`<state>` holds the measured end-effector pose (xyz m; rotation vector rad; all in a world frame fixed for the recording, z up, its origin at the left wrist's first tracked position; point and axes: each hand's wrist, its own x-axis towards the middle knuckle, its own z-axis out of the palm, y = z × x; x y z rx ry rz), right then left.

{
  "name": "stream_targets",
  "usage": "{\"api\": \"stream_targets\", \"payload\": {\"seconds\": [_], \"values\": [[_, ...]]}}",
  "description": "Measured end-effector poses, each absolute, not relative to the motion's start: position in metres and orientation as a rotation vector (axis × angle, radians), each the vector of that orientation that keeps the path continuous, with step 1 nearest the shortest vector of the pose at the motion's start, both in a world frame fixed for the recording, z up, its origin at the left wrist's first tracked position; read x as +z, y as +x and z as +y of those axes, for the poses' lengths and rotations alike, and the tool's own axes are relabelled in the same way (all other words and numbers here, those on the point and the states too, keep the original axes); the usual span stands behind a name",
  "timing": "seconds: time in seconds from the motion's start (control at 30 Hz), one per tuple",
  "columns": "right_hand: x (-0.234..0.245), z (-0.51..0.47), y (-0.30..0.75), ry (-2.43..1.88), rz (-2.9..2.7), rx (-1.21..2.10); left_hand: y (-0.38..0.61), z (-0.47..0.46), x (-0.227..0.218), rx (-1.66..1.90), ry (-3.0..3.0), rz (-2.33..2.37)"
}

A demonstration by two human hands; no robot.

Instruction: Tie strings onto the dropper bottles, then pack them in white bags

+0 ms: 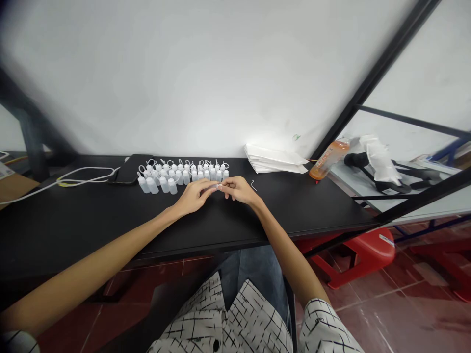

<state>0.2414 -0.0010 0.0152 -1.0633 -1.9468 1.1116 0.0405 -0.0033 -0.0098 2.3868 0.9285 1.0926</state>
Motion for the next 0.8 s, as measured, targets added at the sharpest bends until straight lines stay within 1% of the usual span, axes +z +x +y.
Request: {"api": "stream_targets", "payload": {"seconds": [0.13, 0.2, 0.27, 0.37, 0.43, 0.53, 0.63, 0.8], "values": [[0.016, 0.001, 0.242, -1.138, -1.979, 1.072, 0.043, -0.008, -0.01, 1.152, 2.405, 0.857], [0.016, 0.004, 0.249, -1.194, -1.972, 0.966, 0.044, -0.009, -0.01, 1.146, 2.391, 0.886], [0.016, 0.009, 0.264, -1.315, -1.934, 0.732, 0.043, -0.008, -0.009, 1.13, 2.364, 0.972], [0.012, 0.018, 0.294, -1.63, -1.732, 0.18, 0.039, -0.004, -0.009, 1.101, 2.324, 1.06], [0.009, 0.023, 0.311, -1.782, -1.576, 0.022, 0.036, -0.002, -0.01, 1.093, 2.319, 1.068], [0.007, 0.025, 0.321, -1.967, -1.508, 0.051, 0.035, -0.001, -0.01, 1.076, 2.353, 1.045], [0.007, 0.023, 0.316, -2.097, -1.618, 0.133, 0.036, -0.003, -0.01, 1.053, 2.384, 1.039], [0.005, 0.023, 0.311, -2.087, -1.722, 0.151, 0.036, -0.004, -0.009, 0.996, 2.417, 1.085]]}}
